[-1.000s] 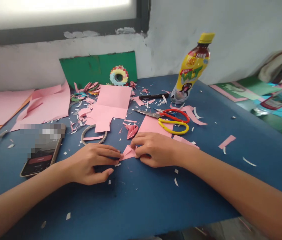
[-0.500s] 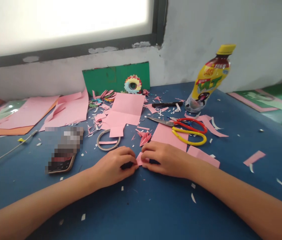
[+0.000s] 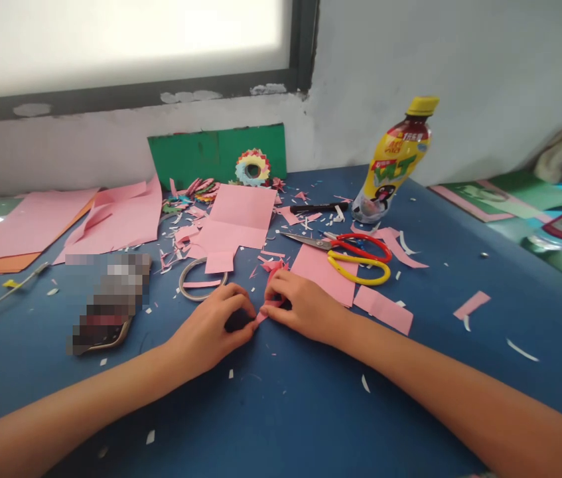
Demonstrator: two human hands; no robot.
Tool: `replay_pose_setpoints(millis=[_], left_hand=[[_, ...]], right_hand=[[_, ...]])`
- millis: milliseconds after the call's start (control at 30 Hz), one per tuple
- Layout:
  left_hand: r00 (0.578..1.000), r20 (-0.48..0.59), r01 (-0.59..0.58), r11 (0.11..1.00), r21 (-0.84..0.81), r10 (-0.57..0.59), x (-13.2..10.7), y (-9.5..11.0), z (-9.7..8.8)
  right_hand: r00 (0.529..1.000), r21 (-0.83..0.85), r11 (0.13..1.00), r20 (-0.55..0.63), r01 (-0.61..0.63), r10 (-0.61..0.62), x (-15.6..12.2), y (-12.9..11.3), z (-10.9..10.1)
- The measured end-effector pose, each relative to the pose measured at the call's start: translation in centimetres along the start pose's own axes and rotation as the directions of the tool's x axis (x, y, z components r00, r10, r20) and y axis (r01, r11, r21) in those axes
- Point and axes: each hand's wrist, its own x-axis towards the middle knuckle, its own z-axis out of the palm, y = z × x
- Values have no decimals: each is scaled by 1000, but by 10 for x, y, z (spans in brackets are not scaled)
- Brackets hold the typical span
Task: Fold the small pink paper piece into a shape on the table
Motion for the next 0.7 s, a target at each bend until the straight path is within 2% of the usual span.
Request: replay_pose_setpoints(millis=[67, 167, 367, 533, 633, 700], left_hand=[[1000, 4, -6, 999, -43, 6, 0, -2, -1], [997, 4, -71, 997, -20, 71, -1, -5, -2], [984, -33, -171, 982, 84, 174, -1, -6, -1], [935, 47, -354, 931, 85, 351, -2, -6, -2], [937, 94, -343, 938, 53, 337, 0, -4, -2], [950, 102, -299, 954, 23, 295, 2, -2, -3]], right_hand=[[1000, 24, 1000, -1, -13, 13, 0, 1, 1], [1000, 48, 999, -6, 4, -4, 0, 2, 1], [986, 31, 985, 4, 167, -167, -6, 8, -5], [946, 18, 957, 143, 291, -291, -10, 10, -20], [933, 7, 962, 241, 274, -267, -12, 7, -25], [941, -4, 973, 255, 232, -223, -12, 5, -25]])
